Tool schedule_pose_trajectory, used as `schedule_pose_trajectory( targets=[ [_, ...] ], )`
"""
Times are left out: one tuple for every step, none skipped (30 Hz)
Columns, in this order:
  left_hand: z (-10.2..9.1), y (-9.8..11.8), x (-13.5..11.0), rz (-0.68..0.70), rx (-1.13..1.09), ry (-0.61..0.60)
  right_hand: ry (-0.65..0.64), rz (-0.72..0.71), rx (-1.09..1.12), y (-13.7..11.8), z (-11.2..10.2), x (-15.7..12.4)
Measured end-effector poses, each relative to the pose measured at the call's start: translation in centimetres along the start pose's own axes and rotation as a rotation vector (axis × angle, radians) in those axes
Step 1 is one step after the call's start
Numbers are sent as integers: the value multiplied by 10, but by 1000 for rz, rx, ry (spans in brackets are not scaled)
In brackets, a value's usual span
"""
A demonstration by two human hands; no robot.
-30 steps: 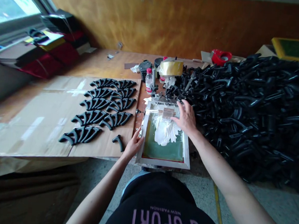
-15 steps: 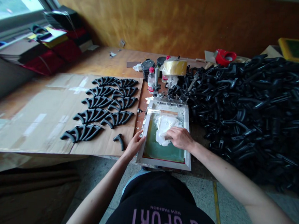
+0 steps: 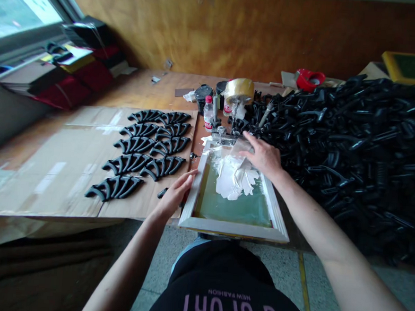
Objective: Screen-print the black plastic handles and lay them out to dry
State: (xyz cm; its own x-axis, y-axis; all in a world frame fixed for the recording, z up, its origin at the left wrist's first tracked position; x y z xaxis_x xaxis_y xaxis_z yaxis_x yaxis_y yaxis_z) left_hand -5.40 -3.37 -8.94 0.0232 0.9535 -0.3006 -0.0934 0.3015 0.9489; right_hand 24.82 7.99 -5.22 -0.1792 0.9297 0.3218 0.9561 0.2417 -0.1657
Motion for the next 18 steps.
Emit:
schedule_pose_trajectory(
  targets=[
    [2, 14, 1, 10, -52, -2, 38, 98, -15, 20, -4, 4],
    [6, 27, 3, 28, -122, -12, 69, 200, -28, 41, -6, 4],
    [11, 41, 8, 64, -195, -22, 72, 288, -39, 58, -4, -1],
    [16, 55, 13, 131, -258, -21, 45, 348, -47, 72, 2, -9],
    [22, 68, 20, 202, -308, -27, -9, 365, -47, 79, 12, -21],
    [28, 81, 27, 262, -342, -40, -85, 330, -38, 80, 25, -34],
    [33, 91, 34, 301, -361, -56, -160, 253, -25, 74, 39, -49],
    [38, 99, 40, 317, -372, -66, -229, 140, -12, 64, 54, -64],
    [42, 102, 43, 318, -385, -67, -269, 24, -18, 50, 67, -77],
    [46, 102, 45, 322, -408, -52, -288, -65, -44, 35, 78, -89],
    [49, 96, 43, 328, -443, -19, -305, -126, -75, 20, 86, -99],
    [52, 84, 39, 313, -478, 17, -319, -149, -109, 7, 91, -106],
    [57, 67, 31, 248, -495, 32, -336, -136, -135, -5, 93, -111],
    [63, 46, 22, 149, -499, 31, -351, -92, -151, -16, 92, -114],
    [71, 22, 10, -17, -469, -16, -354, -37, -155, -27, 88, -118],
    [80, -3, -2, -240, -406, -106, -341, 12, -148, -40, 84, -121],
    [88, -25, -14, -371, -399, -144, -311, 29, -132, -53, 78, -125],
    [94, -43, -24, -453, -425, -170, -272, -5, -104, -68, 72, -130]
  ],
)
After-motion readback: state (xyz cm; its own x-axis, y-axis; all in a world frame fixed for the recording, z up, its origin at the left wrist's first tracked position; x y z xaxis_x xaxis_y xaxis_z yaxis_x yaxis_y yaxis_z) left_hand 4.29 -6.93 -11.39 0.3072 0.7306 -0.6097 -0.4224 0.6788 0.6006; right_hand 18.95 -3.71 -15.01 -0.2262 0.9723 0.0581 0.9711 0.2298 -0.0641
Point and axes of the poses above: each hand's wrist, its own x-axis towards the middle knuckle, its own z-axis out of the palm, y = z × x, the point moved 2 cm from there along x, towards the middle knuckle, and after that the axes turned 13 degrees about -x, right-handed, at the moved point
